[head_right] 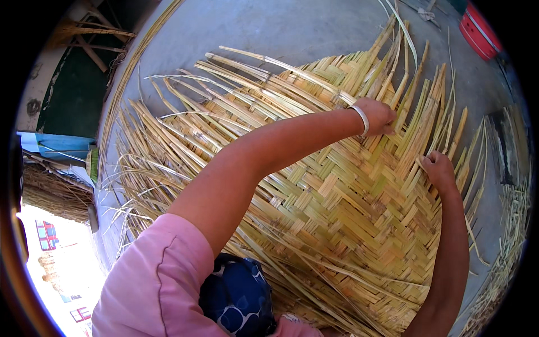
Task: The person sits on the floor and weaves a large mat using dried palm leaves. They interlace the leaves by hand, periodically adjusting the mat and adding new leaves to continue the pattern.
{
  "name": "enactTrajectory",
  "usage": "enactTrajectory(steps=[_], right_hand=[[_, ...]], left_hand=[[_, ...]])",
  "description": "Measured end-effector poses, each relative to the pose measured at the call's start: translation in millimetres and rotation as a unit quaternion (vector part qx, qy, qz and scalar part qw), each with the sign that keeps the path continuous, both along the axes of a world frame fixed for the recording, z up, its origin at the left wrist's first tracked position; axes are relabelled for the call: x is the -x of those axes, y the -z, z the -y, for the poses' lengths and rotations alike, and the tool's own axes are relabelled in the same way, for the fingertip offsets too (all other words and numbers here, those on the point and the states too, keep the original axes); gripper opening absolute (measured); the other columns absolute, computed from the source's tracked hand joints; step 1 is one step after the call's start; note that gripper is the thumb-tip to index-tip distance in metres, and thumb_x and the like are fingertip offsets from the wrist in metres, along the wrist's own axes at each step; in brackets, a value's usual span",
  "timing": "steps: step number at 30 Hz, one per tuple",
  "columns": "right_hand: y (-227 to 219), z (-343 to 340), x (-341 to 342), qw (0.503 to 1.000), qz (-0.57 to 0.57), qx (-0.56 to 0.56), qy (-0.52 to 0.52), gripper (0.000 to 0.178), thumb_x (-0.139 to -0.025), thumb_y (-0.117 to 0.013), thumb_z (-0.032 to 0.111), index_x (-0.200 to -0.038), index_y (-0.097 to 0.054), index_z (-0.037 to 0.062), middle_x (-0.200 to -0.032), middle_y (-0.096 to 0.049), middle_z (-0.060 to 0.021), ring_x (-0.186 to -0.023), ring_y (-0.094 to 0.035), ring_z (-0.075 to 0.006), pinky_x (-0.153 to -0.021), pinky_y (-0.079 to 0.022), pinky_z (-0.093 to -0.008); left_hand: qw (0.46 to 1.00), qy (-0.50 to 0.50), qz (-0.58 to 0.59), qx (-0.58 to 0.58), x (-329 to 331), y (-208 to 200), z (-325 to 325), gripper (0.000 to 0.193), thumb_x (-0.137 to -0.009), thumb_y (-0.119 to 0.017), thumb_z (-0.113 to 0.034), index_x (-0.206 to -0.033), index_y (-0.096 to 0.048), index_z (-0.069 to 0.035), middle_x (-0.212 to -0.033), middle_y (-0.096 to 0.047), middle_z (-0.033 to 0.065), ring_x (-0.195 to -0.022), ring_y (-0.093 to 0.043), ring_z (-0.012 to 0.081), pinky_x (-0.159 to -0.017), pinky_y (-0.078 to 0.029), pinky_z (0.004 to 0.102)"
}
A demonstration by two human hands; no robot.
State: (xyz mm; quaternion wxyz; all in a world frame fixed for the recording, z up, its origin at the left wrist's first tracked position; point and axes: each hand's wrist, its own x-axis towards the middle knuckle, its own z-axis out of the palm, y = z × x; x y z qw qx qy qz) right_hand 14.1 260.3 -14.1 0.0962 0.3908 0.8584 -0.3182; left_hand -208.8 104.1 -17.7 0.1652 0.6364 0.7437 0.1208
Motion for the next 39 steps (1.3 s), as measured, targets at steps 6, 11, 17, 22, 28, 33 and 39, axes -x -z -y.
enactTrajectory(steps=[6,11,17,22,28,33,39], right_hand=[[-0.1,-1.5,-5.7,0.998,-0.030,-0.019,-0.048,0.032,-0.084,-0.062,0.030,-0.071,-0.051,0.0024,-0.062,-0.051,-0.0100,-0.058,-0.051,-0.0174,-0.055,-0.041,-0.0366],[-4.9,-2.2,-20.6,0.998,-0.050,0.031,-0.018,0.030,-0.083,-0.064,0.033,-0.077,-0.057,0.0044,-0.062,-0.056,-0.0040,-0.051,-0.053,-0.0133,-0.049,-0.042,-0.0330],[-17.2,22.7,-17.7,0.997,-0.026,-0.061,-0.045,0.032,-0.083,-0.062,0.038,-0.082,-0.060,0.0054,-0.067,-0.060,-0.0111,-0.065,-0.057,-0.0260,-0.062,-0.044,-0.0387],[-15.9,46.9,-18.4,0.989,-0.016,-0.121,-0.082,0.028,-0.083,-0.062,0.035,-0.082,-0.059,0.0066,-0.071,-0.061,-0.0130,-0.070,-0.058,-0.0322,-0.062,-0.044,-0.0428],[-31.1,46.4,-6.9,0.957,0.092,-0.208,-0.180,0.019,-0.085,-0.058,0.026,-0.084,-0.058,0.0067,-0.086,-0.061,-0.0118,-0.084,-0.059,-0.0316,-0.070,-0.046,-0.0454],[-32.5,71.3,30.2,0.945,-0.133,-0.216,-0.206,0.023,-0.084,-0.057,0.021,-0.100,-0.059,0.0053,-0.104,-0.059,-0.0119,-0.096,-0.057,-0.0323,-0.080,-0.047,-0.0442],[-18.3,100.3,84.2,0.961,-0.138,-0.133,-0.198,0.025,-0.083,-0.059,0.026,-0.099,-0.062,0.0057,-0.098,-0.061,-0.0142,-0.093,-0.058,-0.0332,-0.079,-0.046,-0.0438]], left_hand=[[0.999,0.020,-0.015,-0.034,13.9,5.2,3.2,0.031,-0.080,-0.061,-0.043,-0.088,-0.063,-0.012,-0.088,-0.065,0.0109,-0.085,-0.061,0.0332,-0.071,-0.048,0.0451],[0.999,-0.006,-0.012,-0.032,26.5,2.5,13.8,0.038,-0.084,-0.056,-0.048,-0.085,-0.062,-0.010,-0.078,-0.065,0.0116,-0.078,-0.062,0.0321,-0.069,-0.048,0.0441],[0.998,-0.021,-0.032,-0.050,19.9,6.0,35.5,0.036,-0.085,-0.058,-0.046,-0.079,-0.058,-0.011,-0.067,-0.061,0.0095,-0.065,-0.060,0.0307,-0.060,-0.046,0.0403],[0.997,-0.020,-0.049,-0.048,14.9,11.9,46.2,0.036,-0.085,-0.059,-0.047,-0.079,-0.057,-0.011,-0.067,-0.061,0.0089,-0.066,-0.060,0.0300,-0.059,-0.046,0.0405],[0.998,-0.016,-0.037,-0.041,23.4,2.1,45.2,0.038,-0.085,-0.057,-0.048,-0.080,-0.057,-0.011,-0.066,-0.061,0.0090,-0.066,-0.059,0.0304,-0.060,-0.046,0.0407],[0.997,-0.036,-0.058,-0.041,29.7,-19.3,56.5,0.038,-0.085,-0.057,-0.049,-0.080,-0.058,-0.011,-0.066,-0.060,0.0093,-0.065,-0.059,0.0300,-0.060,-0.046,0.0404],[0.980,0.030,-0.097,-0.168,25.4,-39.0,58.9,0.032,-0.083,-0.061,-0.042,-0.084,-0.061,-0.010,-0.068,-0.061,0.0092,-0.064,-0.059,0.0299,-0.060,-0.047,0.0401]])
